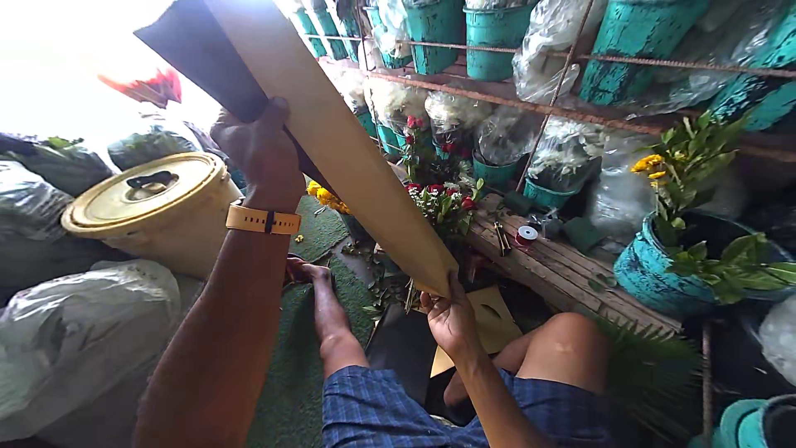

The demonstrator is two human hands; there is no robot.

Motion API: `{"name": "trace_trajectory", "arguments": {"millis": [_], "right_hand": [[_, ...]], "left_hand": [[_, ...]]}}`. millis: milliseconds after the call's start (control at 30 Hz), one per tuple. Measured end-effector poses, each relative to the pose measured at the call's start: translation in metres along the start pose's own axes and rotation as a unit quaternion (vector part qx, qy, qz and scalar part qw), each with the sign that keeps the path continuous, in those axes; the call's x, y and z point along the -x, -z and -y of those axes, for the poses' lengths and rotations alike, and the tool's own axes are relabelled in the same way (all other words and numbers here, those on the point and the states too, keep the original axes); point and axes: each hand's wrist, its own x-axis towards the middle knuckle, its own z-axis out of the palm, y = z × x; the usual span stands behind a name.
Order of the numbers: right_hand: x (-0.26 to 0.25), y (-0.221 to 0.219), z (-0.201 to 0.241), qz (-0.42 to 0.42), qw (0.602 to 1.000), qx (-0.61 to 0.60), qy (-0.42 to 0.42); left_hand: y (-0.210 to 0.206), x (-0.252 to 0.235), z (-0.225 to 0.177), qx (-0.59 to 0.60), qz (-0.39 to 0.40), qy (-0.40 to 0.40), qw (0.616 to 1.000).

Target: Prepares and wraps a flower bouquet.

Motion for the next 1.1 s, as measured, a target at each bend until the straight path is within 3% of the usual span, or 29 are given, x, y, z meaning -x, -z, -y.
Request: {"name": "trace_trajectory", "arguments": {"millis": [133, 200, 267, 367, 533, 667, 700, 733, 800, 867, 933, 1000, 1100], "right_hand": [[0.009, 0.016, -0.006, 0.114, 0.973, 0.192, 0.059], [0.014, 0.022, -0.008, 0.144, 0.960, 0.222, 0.095], [0.017, 0.023, -0.008, 0.125, 0.965, 0.216, 0.083], [0.019, 0.020, -0.010, 0.073, 0.981, 0.182, -0.005], [0.004, 0.019, -0.032, 0.004, 0.972, 0.233, -0.017], [0.003, 0.040, -0.008, 0.023, 0.914, 0.383, -0.132], [0.005, 0.050, 0.005, 0.012, 0.898, 0.421, -0.129], [0.006, 0.058, 0.017, -0.021, 0.886, 0.458, -0.066], [-0.003, 0.057, 0.043, -0.067, 0.849, 0.502, 0.153], [-0.011, 0.017, 0.072, 0.006, 0.822, 0.485, 0.300], [-0.005, -0.048, 0.090, 0.151, 0.779, 0.504, 0.340], [-0.002, -0.108, 0.094, 0.239, 0.739, 0.552, 0.304], [0.001, -0.160, 0.085, 0.252, 0.730, 0.598, 0.214]], "left_hand": [[0.002, 0.002, 0.007, -0.015, -0.023, -0.032, 0.999], [0.002, 0.000, 0.008, -0.025, -0.028, -0.034, 0.999], [0.003, -0.003, 0.011, -0.014, -0.023, -0.039, 0.999], [0.006, -0.005, 0.014, 0.010, 0.005, -0.059, 0.998], [0.007, 0.009, 0.001, 0.056, 0.054, -0.089, 0.993], [0.011, 0.011, -0.007, 0.076, 0.099, -0.082, 0.989], [0.013, 0.011, -0.007, 0.073, 0.111, -0.066, 0.989], [0.015, 0.012, -0.007, 0.058, 0.121, -0.046, 0.990], [0.018, 0.021, -0.009, 0.014, 0.141, -0.009, 0.990], [0.022, 0.041, -0.011, -0.051, 0.188, 0.016, 0.981], [0.020, 0.062, -0.008, -0.097, 0.229, 0.036, 0.968], [0.005, 0.075, -0.004, -0.102, 0.246, 0.044, 0.963], [-0.014, 0.083, 0.002, -0.071, 0.222, 0.078, 0.969]]}}
